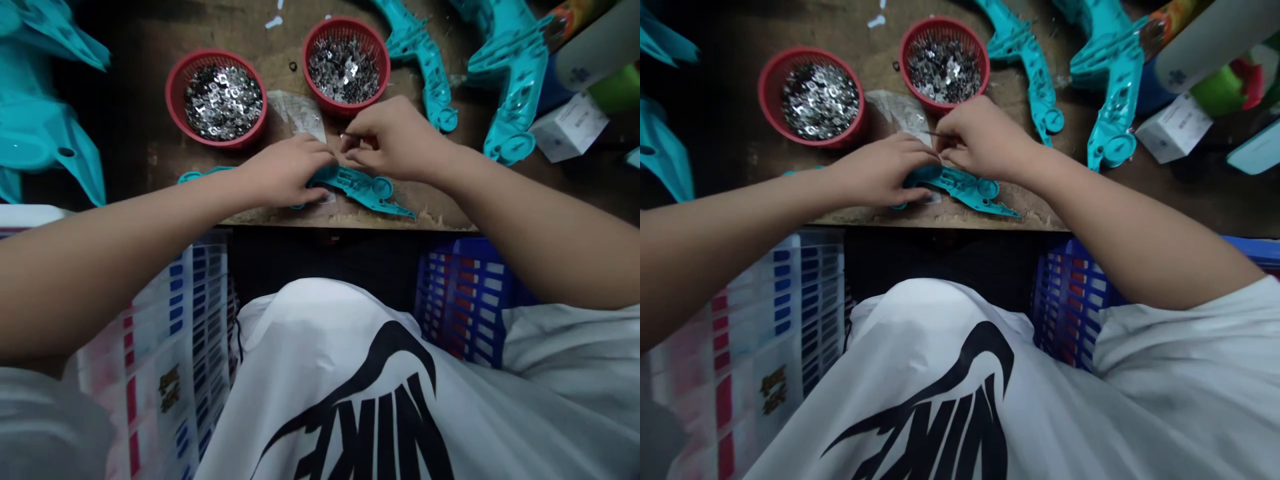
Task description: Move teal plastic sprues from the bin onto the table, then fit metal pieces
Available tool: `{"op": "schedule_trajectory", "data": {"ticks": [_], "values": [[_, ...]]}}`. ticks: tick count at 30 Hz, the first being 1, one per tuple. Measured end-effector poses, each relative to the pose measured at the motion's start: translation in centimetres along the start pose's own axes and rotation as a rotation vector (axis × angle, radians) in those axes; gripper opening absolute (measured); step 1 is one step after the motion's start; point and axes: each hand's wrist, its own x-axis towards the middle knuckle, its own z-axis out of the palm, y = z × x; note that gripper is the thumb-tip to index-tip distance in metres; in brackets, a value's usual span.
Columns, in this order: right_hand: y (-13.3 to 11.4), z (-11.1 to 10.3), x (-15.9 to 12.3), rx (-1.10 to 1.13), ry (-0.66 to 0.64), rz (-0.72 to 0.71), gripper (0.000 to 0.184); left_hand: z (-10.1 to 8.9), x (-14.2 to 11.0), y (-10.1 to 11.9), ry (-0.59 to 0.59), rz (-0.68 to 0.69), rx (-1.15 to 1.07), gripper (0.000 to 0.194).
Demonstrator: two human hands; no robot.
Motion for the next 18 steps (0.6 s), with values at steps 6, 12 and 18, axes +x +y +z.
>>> {"op": "schedule_trajectory", "data": {"ticks": [6, 12, 18], "values": [[1.0, 1.7, 0.1, -0.099, -0.149, -0.115, 0.043, 1.4, -0.1, -0.6, 0.090, -0.054, -0.068, 0.065], [-0.1, 2.2, -0.3, -0.169, -0.184, -0.092, 0.043, 1.2, -0.1, -0.2, 0.065, -0.102, -0.094, 0.065], [0.3, 2.4, -0.2, -0.173, -0.183, -0.088, 0.041, 1.2, 0.0, -0.2, 0.079, -0.113, -0.072, 0.068]]}}
